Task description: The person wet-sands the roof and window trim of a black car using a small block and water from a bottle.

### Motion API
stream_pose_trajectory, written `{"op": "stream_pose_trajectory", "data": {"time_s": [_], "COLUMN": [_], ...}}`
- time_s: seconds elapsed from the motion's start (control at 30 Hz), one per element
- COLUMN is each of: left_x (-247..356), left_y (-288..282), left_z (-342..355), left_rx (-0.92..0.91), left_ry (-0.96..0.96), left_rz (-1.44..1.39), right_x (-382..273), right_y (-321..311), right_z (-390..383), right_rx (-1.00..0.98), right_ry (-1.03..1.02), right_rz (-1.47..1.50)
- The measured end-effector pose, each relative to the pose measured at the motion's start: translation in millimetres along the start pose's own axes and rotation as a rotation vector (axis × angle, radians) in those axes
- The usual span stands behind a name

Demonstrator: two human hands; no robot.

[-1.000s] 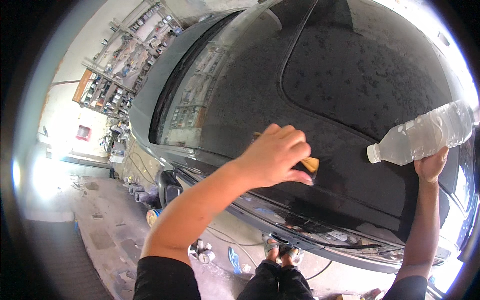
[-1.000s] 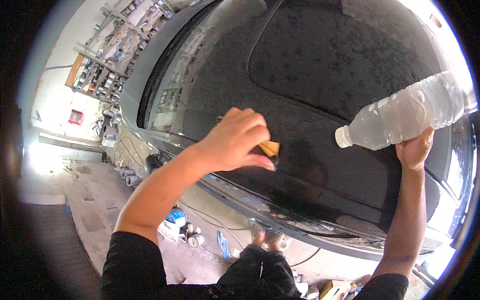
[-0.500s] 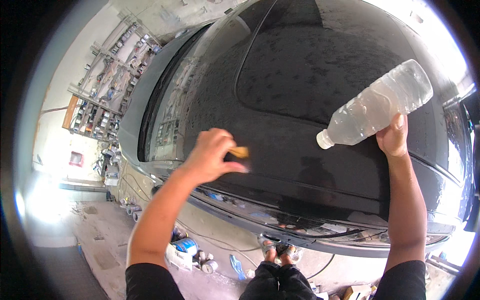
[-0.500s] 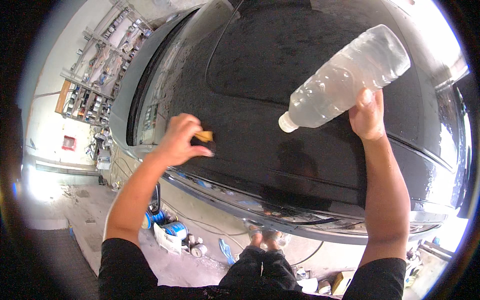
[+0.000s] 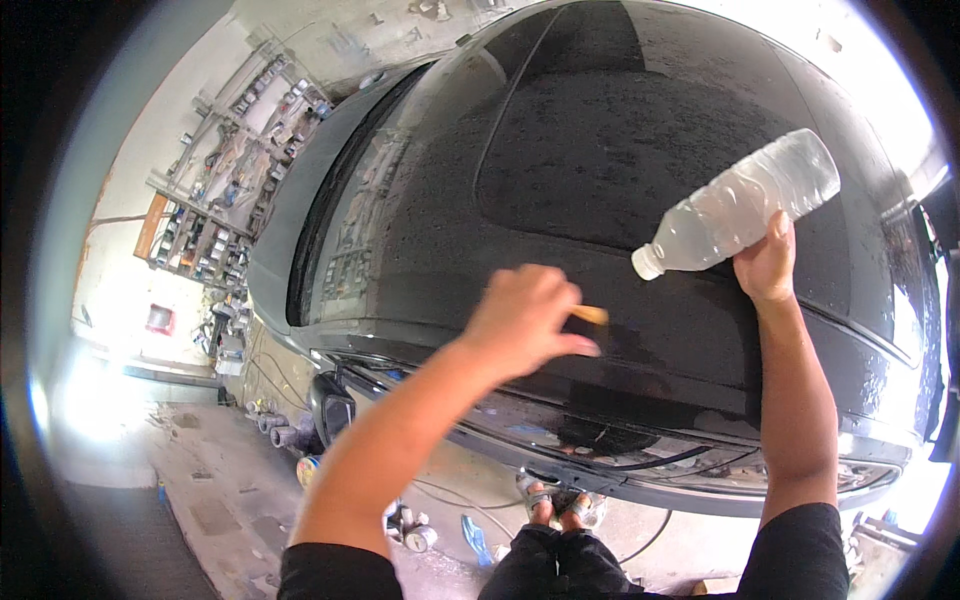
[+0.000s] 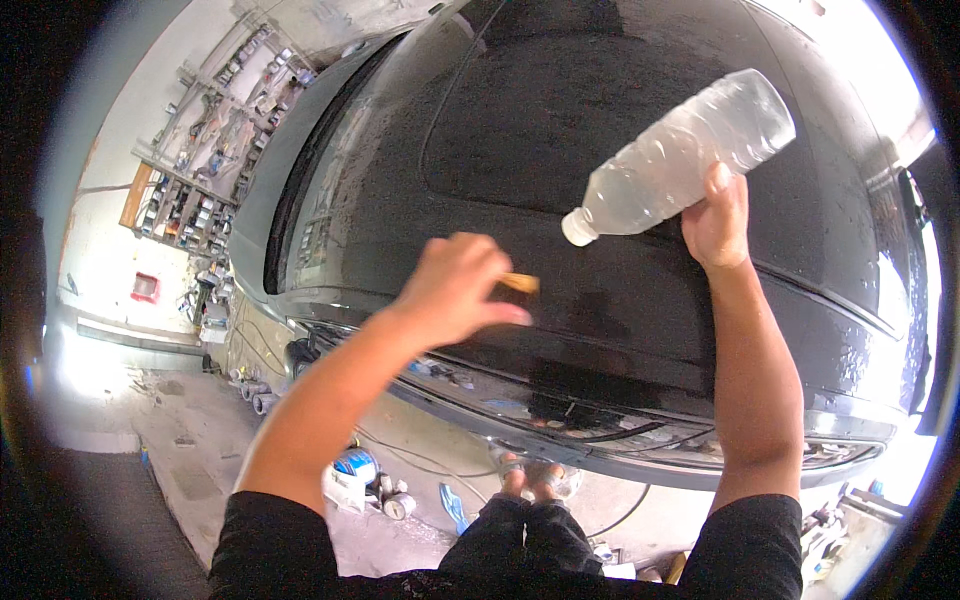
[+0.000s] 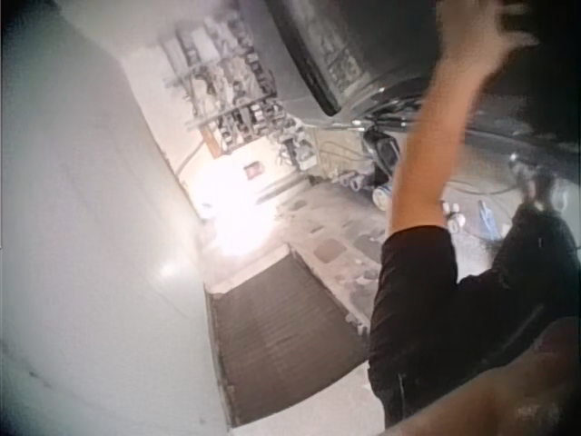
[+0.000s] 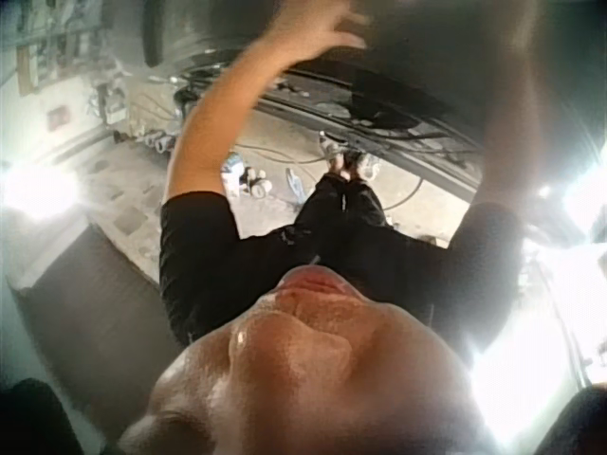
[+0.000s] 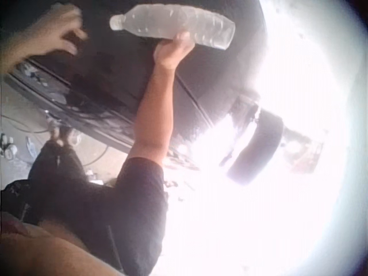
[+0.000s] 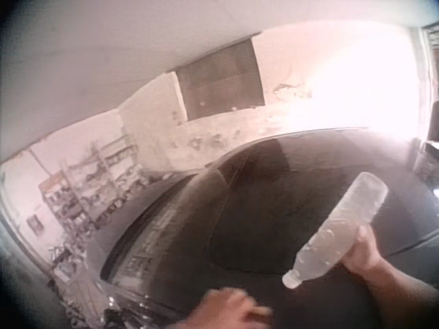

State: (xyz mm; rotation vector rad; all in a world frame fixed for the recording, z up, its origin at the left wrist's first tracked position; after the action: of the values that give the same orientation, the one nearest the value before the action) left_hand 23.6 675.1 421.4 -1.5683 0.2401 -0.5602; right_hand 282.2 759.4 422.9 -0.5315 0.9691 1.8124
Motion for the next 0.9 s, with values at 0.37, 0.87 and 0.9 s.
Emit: {"op": "stream_pose_trajectory", "data": {"time_s": [0.37, 0.87, 0.9], "left_x": [-221.5, 21.7, 13.8], "left_y": [-63.4, 2.1, 1.2], "left_z": [-133.4, -101.4, -108.4], "left_rx": [0.480, 0.555, 0.600], "left_ry": [-0.699, -0.290, -0.348], "left_rz": [-0.185, -0.159, -0.198], "right_x": [0.9, -11.6, -12.6], "right_y": [12.4, 3.1, 6.2], "right_z": [7.8, 14.4, 14.7], "right_rx": [0.029, 0.200, 0.186], "right_ry": [0.051, 0.052, 0.049], "right_rz": [-0.001, 0.053, 0.038]}}
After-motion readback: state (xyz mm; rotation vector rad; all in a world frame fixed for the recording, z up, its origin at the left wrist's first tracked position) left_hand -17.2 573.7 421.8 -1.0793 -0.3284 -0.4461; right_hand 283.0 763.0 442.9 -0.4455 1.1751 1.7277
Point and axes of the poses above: each hand's wrist, its own z-axis towards the middle knuckle, its own y-axis out of the palm, x = y × z, the point moved 10 cm from there along z, towards the middle knuckle, and after that the axes turned 12 degrees about -y, right-handed, at the moved point
